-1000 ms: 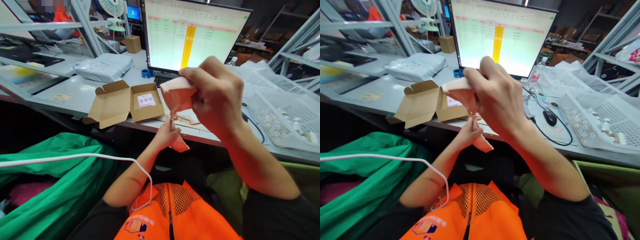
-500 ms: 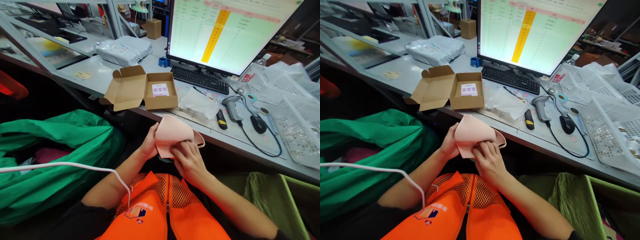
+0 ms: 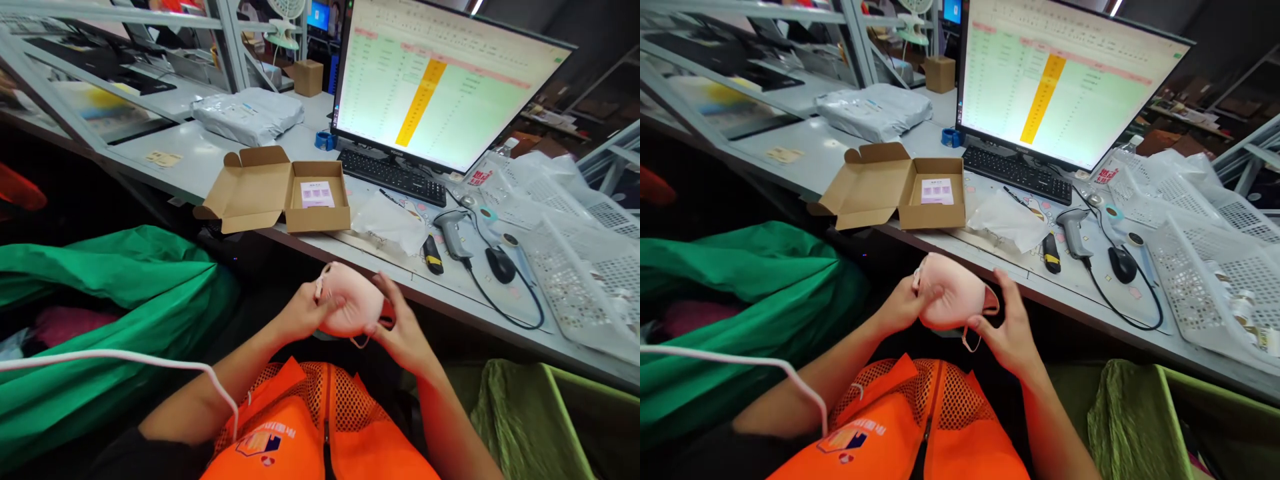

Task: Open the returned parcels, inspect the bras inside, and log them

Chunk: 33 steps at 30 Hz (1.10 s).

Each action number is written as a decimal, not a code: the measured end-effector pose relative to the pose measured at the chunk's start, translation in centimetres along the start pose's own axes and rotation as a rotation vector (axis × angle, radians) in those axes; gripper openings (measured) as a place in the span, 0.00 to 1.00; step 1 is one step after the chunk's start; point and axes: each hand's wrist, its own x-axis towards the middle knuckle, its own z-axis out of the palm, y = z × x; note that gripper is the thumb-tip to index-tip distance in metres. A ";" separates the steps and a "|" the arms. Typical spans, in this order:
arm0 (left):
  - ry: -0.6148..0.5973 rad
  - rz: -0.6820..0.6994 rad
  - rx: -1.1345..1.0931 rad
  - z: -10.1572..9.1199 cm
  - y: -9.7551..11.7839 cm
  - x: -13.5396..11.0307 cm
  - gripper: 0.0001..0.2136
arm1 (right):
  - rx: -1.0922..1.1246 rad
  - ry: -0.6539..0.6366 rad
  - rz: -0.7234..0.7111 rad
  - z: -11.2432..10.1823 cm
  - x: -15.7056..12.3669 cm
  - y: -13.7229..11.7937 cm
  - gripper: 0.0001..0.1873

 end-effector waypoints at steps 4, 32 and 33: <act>-0.219 0.070 0.107 1.0 0.9 -0.8 0.21 | 0.502 -0.446 0.293 1.5 0.4 1.0 0.46; -0.364 0.719 1.441 6.3 17.5 20.6 0.19 | 0.295 0.689 -0.589 -20.1 9.9 -8.1 0.25; -0.399 0.728 1.457 6.7 17.1 20.3 0.19 | 0.302 0.657 -0.580 -20.1 11.4 -8.8 0.24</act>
